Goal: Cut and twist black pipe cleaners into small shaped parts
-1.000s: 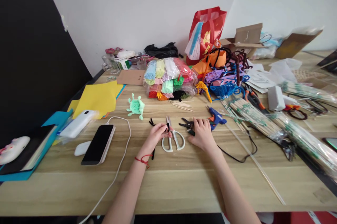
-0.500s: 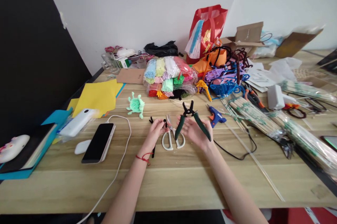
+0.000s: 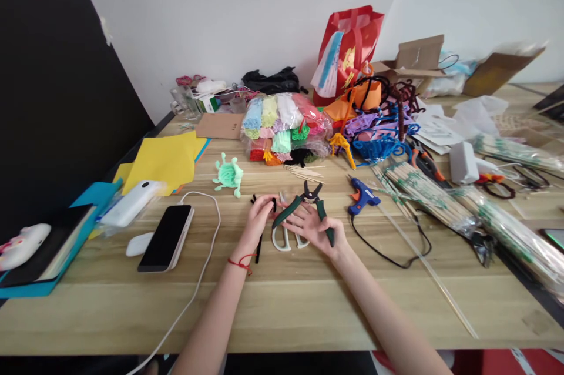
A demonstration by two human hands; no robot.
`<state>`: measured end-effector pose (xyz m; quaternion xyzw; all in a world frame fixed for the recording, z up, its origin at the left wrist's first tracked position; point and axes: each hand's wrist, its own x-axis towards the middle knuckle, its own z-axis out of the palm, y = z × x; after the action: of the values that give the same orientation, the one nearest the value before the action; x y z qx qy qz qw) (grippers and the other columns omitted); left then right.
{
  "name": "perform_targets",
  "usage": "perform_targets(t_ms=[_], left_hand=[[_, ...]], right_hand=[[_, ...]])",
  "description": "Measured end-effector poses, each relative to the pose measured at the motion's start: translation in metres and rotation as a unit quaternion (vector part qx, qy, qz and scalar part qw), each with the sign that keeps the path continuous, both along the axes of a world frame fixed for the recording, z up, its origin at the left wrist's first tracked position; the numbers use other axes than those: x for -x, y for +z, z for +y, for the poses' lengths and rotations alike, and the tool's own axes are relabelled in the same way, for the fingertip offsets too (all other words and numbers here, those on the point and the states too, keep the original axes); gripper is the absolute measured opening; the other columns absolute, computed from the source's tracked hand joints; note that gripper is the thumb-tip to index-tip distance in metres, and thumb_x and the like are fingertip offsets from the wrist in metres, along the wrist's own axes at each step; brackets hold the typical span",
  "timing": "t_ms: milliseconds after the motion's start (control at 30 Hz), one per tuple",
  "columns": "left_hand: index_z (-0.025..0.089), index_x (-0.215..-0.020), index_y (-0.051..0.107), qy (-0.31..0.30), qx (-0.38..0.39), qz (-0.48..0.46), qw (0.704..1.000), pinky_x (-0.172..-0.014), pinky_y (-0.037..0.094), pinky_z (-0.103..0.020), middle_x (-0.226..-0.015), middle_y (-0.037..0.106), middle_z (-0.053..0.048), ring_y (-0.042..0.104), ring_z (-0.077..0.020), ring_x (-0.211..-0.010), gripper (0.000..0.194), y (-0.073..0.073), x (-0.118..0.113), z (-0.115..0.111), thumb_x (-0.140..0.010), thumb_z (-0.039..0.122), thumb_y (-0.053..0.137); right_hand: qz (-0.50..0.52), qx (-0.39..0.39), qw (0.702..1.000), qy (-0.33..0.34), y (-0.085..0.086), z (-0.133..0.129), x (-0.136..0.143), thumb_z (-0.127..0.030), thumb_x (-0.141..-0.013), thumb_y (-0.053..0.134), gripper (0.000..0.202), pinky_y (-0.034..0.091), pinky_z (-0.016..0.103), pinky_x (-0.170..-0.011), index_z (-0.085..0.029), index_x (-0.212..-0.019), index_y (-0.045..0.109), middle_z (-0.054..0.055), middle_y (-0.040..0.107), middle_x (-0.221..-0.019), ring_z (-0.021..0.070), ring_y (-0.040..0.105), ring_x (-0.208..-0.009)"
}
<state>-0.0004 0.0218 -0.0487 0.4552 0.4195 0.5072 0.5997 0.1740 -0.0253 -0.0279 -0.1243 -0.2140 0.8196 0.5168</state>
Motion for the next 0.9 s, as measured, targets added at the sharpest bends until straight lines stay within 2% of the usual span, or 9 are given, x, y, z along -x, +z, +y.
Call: perform_targets(t_ms=[133, 267, 367, 500, 600, 733, 900], left_hand=[[0.017, -0.098, 0.065, 0.0, 0.01, -0.005, 1.0, -0.067, 0.05, -0.025, -0.091, 0.066, -0.005, 0.061, -0.0155, -0.08, 0.029, -0.001, 0.0, 0.0, -0.073, 0.033, 0.063], [0.015, -0.098, 0.066, -0.004, 0.023, -0.024, 0.999, -0.063, 0.048, -0.024, -0.085, 0.067, -0.005, 0.057, -0.0109, -0.064, 0.031, -0.001, 0.0, 0.0, -0.072, 0.031, 0.065], [0.013, -0.097, 0.068, -0.005, 0.033, -0.046, 0.998, -0.064, 0.047, -0.024, -0.087, 0.068, -0.007, 0.056, -0.0103, -0.064, 0.031, 0.002, -0.001, 0.0, -0.071, 0.03, 0.067], [0.012, -0.096, 0.069, -0.017, 0.04, -0.077, 0.996, -0.061, 0.045, -0.022, -0.086, 0.068, -0.007, 0.055, -0.0086, -0.063, 0.03, 0.007, 0.0, -0.001, -0.07, 0.027, 0.07], [0.012, -0.094, 0.069, -0.023, 0.04, -0.078, 0.996, -0.059, 0.045, -0.02, -0.082, 0.068, -0.006, 0.055, -0.0077, -0.06, 0.028, 0.009, 0.001, -0.001, -0.068, 0.025, 0.071], [0.012, -0.086, 0.07, -0.015, 0.045, -0.08, 0.996, -0.056, 0.045, -0.02, -0.076, 0.068, -0.004, 0.055, -0.0071, -0.056, 0.025, 0.01, 0.002, -0.001, -0.065, 0.024, 0.074], [0.012, -0.083, 0.07, 0.02, 0.06, -0.14, 0.988, -0.06, 0.049, -0.021, -0.077, 0.069, -0.004, 0.059, -0.0088, -0.061, 0.025, 0.01, 0.003, 0.0, -0.063, 0.025, 0.076]], right_hand=[[-0.012, -0.009, 0.999, -0.052, 0.001, 0.001, 0.002, -0.013, -0.039, 0.04, 0.071, 0.03, 0.055, -0.1, -0.02, -0.108, 0.053, 0.009, 0.059, -0.113, 0.0277, 0.05, -0.111], [-0.04, 0.003, 0.997, -0.061, -0.002, 0.0, 0.003, -0.011, -0.047, 0.045, 0.054, 0.041, 0.046, -0.091, -0.019, -0.099, 0.055, 0.006, 0.06, -0.091, 0.024, 0.056, -0.093], [-0.043, -0.002, 0.999, 0.001, -0.006, -0.003, 0.004, -0.012, -0.054, 0.049, 0.04, 0.046, 0.042, -0.08, -0.017, -0.094, 0.054, 0.004, 0.053, -0.077, 0.0198, 0.055, -0.077], [-0.052, -0.035, 0.992, 0.111, -0.011, -0.006, 0.006, -0.017, -0.058, 0.05, 0.037, 0.046, 0.036, -0.068, -0.015, -0.096, 0.051, 0.002, 0.048, -0.073, 0.0169, 0.052, -0.068], [-0.077, -0.061, 0.982, 0.159, -0.012, -0.006, 0.008, -0.017, -0.058, 0.051, 0.041, 0.045, 0.035, -0.069, -0.013, -0.099, 0.051, 0.003, 0.049, -0.076, 0.0168, 0.053, -0.069], [-0.1, -0.076, 0.974, 0.189, -0.007, -0.007, 0.008, -0.018, -0.057, 0.053, 0.045, 0.045, 0.036, -0.071, -0.013, -0.101, 0.051, 0.003, 0.049, -0.078, 0.0172, 0.053, -0.07], [-0.125, -0.077, 0.962, 0.232, -0.001, -0.009, 0.005, -0.021, -0.055, 0.057, 0.045, 0.044, 0.037, -0.075, -0.015, -0.1, 0.053, 0.003, 0.051, -0.079, 0.0188, 0.053, -0.073]])
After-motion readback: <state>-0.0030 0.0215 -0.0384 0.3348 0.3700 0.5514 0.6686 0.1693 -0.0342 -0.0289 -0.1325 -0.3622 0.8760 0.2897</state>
